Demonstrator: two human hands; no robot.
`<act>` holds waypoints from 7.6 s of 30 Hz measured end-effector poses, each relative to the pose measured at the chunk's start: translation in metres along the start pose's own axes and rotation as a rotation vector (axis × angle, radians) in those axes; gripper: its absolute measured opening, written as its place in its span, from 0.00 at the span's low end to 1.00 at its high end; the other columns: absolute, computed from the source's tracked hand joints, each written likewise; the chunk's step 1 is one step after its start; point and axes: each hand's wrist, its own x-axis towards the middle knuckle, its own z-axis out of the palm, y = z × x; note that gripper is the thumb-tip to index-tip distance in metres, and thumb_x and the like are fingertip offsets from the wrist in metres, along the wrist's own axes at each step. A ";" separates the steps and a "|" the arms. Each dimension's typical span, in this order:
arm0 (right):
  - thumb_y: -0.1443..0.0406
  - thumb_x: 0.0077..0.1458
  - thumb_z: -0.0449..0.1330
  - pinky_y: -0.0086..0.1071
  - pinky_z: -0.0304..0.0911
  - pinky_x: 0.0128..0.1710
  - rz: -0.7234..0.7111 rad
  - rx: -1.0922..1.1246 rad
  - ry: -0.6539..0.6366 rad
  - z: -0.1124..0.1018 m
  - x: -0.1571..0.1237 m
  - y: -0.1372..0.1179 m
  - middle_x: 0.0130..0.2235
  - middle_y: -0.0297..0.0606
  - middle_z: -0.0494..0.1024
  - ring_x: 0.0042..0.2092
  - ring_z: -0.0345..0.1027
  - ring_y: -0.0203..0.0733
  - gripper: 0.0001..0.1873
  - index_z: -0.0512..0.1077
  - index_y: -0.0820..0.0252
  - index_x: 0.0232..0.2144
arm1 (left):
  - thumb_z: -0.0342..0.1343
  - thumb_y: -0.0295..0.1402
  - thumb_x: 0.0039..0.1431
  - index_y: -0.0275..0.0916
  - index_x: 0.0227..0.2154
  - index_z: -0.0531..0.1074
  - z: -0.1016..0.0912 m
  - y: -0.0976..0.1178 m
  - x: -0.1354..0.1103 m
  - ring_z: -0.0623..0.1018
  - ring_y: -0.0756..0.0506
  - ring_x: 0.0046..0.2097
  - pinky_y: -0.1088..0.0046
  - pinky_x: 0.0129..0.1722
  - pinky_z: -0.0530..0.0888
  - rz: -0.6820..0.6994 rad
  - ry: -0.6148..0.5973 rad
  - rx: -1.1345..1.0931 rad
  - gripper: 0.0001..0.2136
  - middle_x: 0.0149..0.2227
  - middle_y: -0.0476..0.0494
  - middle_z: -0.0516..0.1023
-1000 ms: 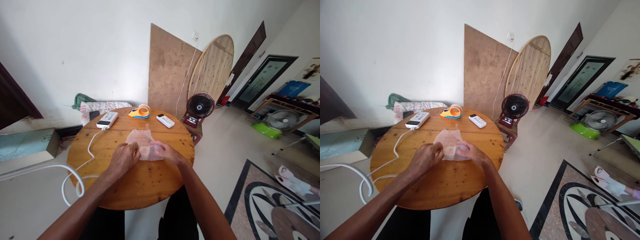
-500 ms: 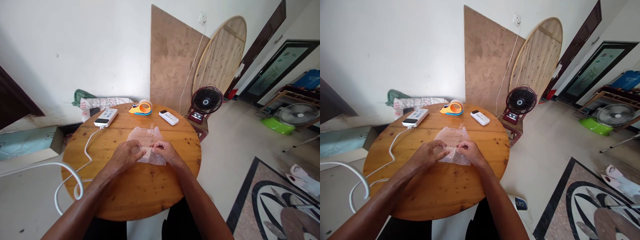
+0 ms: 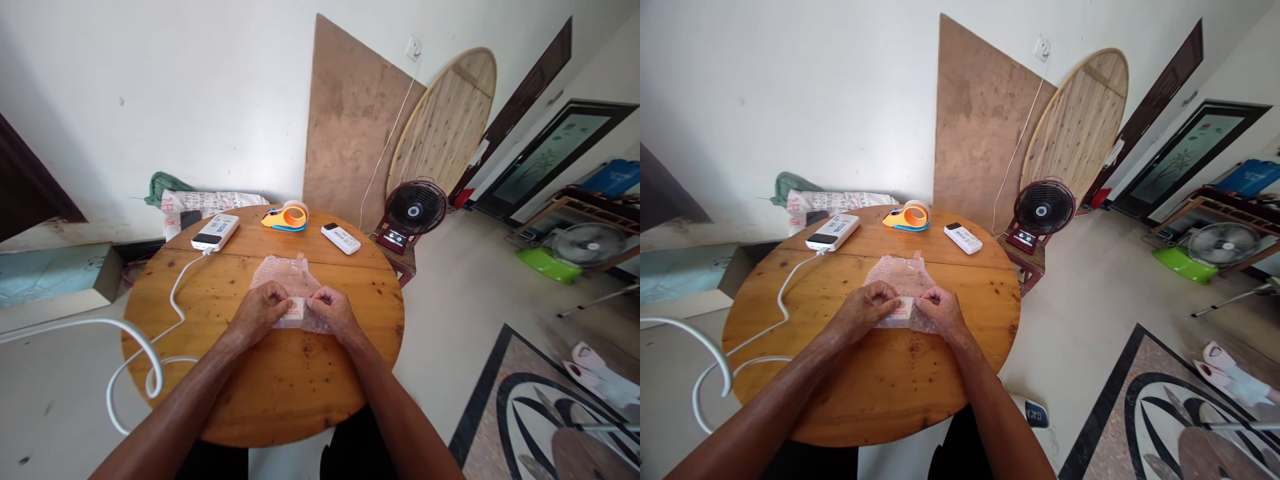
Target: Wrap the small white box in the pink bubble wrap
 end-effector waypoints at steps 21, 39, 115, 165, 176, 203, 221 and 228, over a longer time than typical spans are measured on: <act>0.60 0.40 0.66 0.29 0.58 0.35 0.044 0.036 -0.086 -0.005 -0.007 -0.010 0.33 0.35 0.75 0.33 0.64 0.36 0.13 0.67 0.60 0.19 | 0.55 0.37 0.49 0.37 0.22 0.67 0.000 -0.007 -0.002 0.68 0.52 0.27 0.77 0.26 0.63 0.041 -0.063 -0.223 0.09 0.28 0.49 0.74; 0.57 0.40 0.67 0.28 0.57 0.29 0.061 0.041 -0.077 -0.006 -0.008 -0.010 0.32 0.35 0.76 0.30 0.64 0.35 0.14 0.68 0.60 0.21 | 0.55 0.38 0.48 0.37 0.26 0.69 0.002 -0.007 -0.002 0.67 0.51 0.26 0.78 0.25 0.63 0.010 -0.085 -0.256 0.08 0.25 0.51 0.70; 0.71 0.57 0.51 0.42 0.52 0.45 -0.530 -1.708 -0.479 0.043 -0.034 -0.086 0.40 0.45 0.72 0.48 0.63 0.51 0.15 0.71 0.52 0.44 | 0.49 0.33 0.49 0.39 0.20 0.64 -0.028 -0.009 -0.036 0.73 0.45 0.30 0.73 0.27 0.61 -0.320 0.090 0.217 0.07 0.23 0.46 0.72; 0.71 0.53 0.54 0.34 0.58 0.46 -0.380 -1.171 -0.331 0.003 -0.033 -0.067 0.46 0.39 0.75 0.46 0.68 0.42 0.28 0.58 0.58 0.56 | 0.47 0.20 0.49 0.38 0.32 0.71 0.011 0.016 -0.049 0.69 0.42 0.54 0.64 0.56 0.66 0.526 0.044 0.399 0.11 0.49 0.40 0.74; 0.61 0.57 0.53 0.38 0.56 0.49 -0.269 -1.386 0.065 0.002 -0.009 -0.052 0.52 0.49 0.69 0.52 0.63 0.47 0.23 0.63 0.63 0.54 | 0.48 0.21 0.46 0.37 0.32 0.69 0.013 0.018 -0.044 0.69 0.39 0.56 0.62 0.57 0.65 0.511 0.010 0.459 0.10 0.47 0.37 0.75; 0.55 0.48 0.59 0.27 0.55 0.30 0.121 -0.904 0.095 -0.011 -0.018 -0.026 0.35 0.39 0.76 0.35 0.66 0.39 0.18 0.73 0.62 0.36 | 0.47 0.25 0.56 0.39 0.23 0.71 0.004 0.012 -0.026 0.73 0.45 0.39 0.69 0.41 0.70 0.602 0.002 0.305 0.10 0.31 0.43 0.77; 0.57 0.47 0.56 0.25 0.47 0.24 0.037 -0.787 0.297 -0.001 -0.022 -0.007 0.21 0.28 0.64 0.25 0.56 0.31 0.13 0.68 0.61 0.20 | 0.47 0.25 0.57 0.38 0.26 0.69 -0.002 0.018 -0.026 0.69 0.43 0.38 0.69 0.40 0.67 0.572 -0.108 0.477 0.08 0.31 0.43 0.76; 0.55 0.47 0.55 0.24 0.47 0.23 0.020 -0.717 0.310 0.000 -0.015 -0.004 0.19 0.27 0.62 0.23 0.55 0.31 0.16 0.65 0.61 0.18 | 0.47 0.25 0.58 0.38 0.25 0.71 0.000 0.018 -0.025 0.70 0.44 0.38 0.67 0.43 0.66 0.628 -0.127 0.512 0.10 0.32 0.43 0.77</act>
